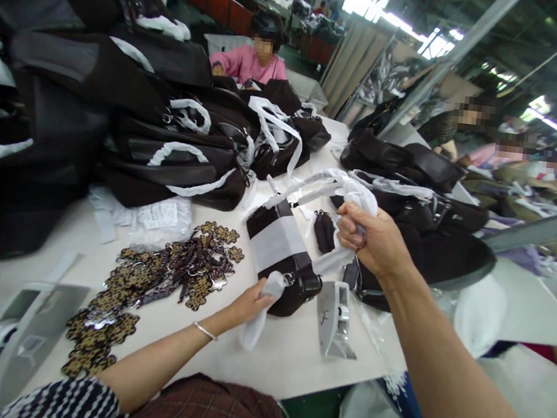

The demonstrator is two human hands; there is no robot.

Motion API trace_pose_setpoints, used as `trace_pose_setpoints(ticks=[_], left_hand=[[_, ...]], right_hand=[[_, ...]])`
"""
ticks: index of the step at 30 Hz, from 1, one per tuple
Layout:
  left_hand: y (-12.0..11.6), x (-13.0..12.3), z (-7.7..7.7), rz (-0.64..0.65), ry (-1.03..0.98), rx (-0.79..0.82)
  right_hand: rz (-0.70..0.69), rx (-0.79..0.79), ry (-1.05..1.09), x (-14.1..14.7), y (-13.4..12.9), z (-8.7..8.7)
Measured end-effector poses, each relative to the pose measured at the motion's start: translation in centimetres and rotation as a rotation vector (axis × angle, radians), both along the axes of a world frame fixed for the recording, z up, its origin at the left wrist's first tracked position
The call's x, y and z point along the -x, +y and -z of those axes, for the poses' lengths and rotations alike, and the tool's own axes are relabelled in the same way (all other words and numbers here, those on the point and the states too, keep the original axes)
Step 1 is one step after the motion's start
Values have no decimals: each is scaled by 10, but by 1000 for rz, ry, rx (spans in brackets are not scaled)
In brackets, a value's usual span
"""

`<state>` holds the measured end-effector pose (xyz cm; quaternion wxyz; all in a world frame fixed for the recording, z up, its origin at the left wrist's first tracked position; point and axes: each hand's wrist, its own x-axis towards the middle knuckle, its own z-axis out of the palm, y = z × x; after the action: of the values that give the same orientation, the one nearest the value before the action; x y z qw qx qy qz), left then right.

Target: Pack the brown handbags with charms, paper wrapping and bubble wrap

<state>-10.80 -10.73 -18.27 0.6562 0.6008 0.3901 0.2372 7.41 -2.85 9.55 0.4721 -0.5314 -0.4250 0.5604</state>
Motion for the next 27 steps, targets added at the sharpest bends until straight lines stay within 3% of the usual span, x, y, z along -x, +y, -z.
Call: trace_pose_setpoints(ticks=[6,11,17,22,27], left_hand=[[-3,10,5,118,-158,161],[-18,23,10,212,-25,93],[-49,29,26,255,140,-9],[-48,40,28,58,233,-31],[-18,63,7,-308,213,-146]], right_hand=[[-6,-2,-21,-5,1,6],[-66,-22,-52,-6,-1,-1],[-107,-161,-307,-9,16,-20],[-178,-308,-411,-8,40,-51],[-230,-401,-456,-8,41,-102]])
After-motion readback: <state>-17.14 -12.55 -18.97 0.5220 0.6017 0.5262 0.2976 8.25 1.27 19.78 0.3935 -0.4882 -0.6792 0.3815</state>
